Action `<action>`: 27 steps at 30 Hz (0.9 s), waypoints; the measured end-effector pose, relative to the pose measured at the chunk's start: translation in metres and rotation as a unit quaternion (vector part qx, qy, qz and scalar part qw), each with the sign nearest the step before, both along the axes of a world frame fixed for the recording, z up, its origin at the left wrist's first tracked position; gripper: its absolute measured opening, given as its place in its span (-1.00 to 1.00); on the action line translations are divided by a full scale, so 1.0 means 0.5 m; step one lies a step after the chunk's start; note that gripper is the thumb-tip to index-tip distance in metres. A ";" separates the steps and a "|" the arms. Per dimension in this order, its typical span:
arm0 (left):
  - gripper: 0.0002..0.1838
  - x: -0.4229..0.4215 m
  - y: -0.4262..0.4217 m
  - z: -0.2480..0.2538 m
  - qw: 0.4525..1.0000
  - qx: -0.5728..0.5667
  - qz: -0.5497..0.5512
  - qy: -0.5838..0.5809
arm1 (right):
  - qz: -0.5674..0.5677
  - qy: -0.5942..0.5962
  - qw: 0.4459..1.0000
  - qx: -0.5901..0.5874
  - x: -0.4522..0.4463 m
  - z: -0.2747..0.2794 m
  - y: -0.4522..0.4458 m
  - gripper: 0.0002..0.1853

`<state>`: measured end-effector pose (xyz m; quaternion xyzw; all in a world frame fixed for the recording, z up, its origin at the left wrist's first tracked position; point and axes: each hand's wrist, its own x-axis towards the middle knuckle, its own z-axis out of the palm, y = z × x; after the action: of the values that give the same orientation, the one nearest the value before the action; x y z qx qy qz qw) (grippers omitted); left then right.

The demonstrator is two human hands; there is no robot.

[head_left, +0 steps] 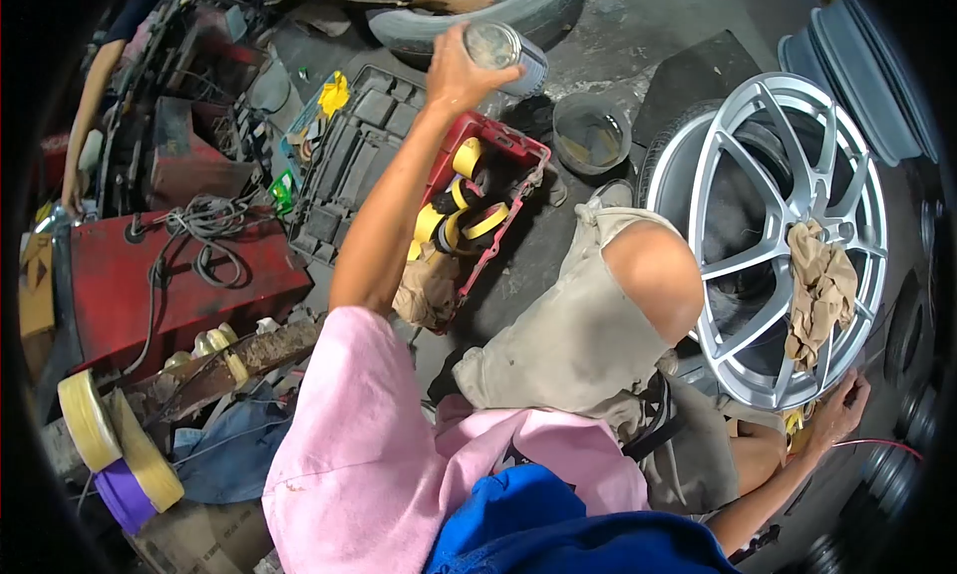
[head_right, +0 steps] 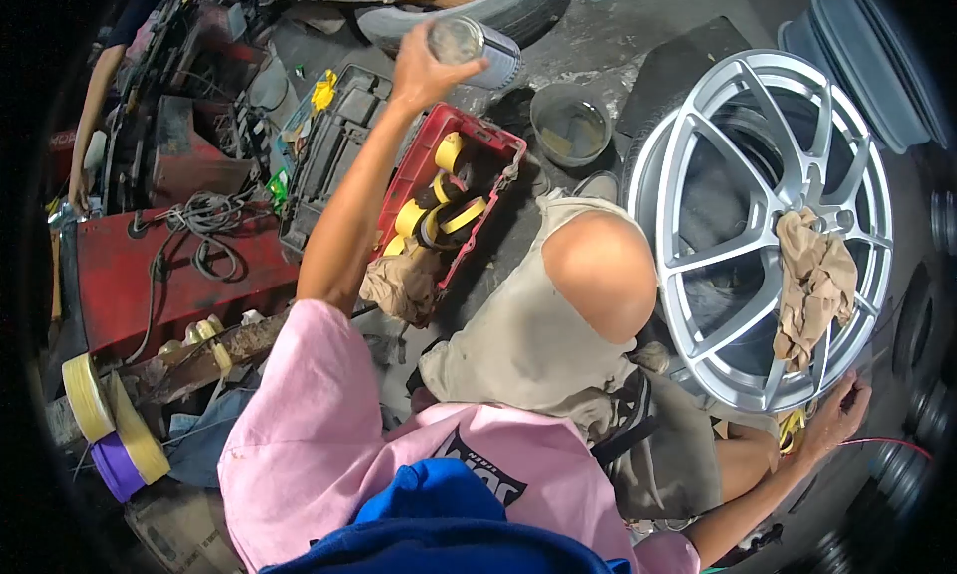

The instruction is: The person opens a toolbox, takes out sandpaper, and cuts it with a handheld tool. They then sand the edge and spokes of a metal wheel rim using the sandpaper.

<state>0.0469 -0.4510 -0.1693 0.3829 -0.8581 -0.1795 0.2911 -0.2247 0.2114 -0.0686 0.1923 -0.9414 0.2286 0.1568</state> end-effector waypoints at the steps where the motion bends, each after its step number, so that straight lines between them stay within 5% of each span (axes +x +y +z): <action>1: 0.23 -0.025 -0.018 -0.054 0.998 0.031 0.013 -0.052 | -0.023 -0.013 1.000 0.013 0.009 0.006 -0.003 -0.68; 8: 0.24 -0.060 -0.024 -0.255 0.927 0.155 0.023 -0.340 | -0.037 -0.007 0.999 0.009 0.004 0.000 0.008 -0.66; 27: 0.42 -0.030 0.004 -0.285 0.910 0.203 -0.044 -0.359 | -0.006 -0.079 0.997 0.001 -0.042 -0.004 -0.030 -0.71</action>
<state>0.0317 -0.4490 -0.3120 0.4343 -0.8657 -0.2130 -0.1291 -0.2456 0.1963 -0.0708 0.1683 -0.9522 0.2411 0.0826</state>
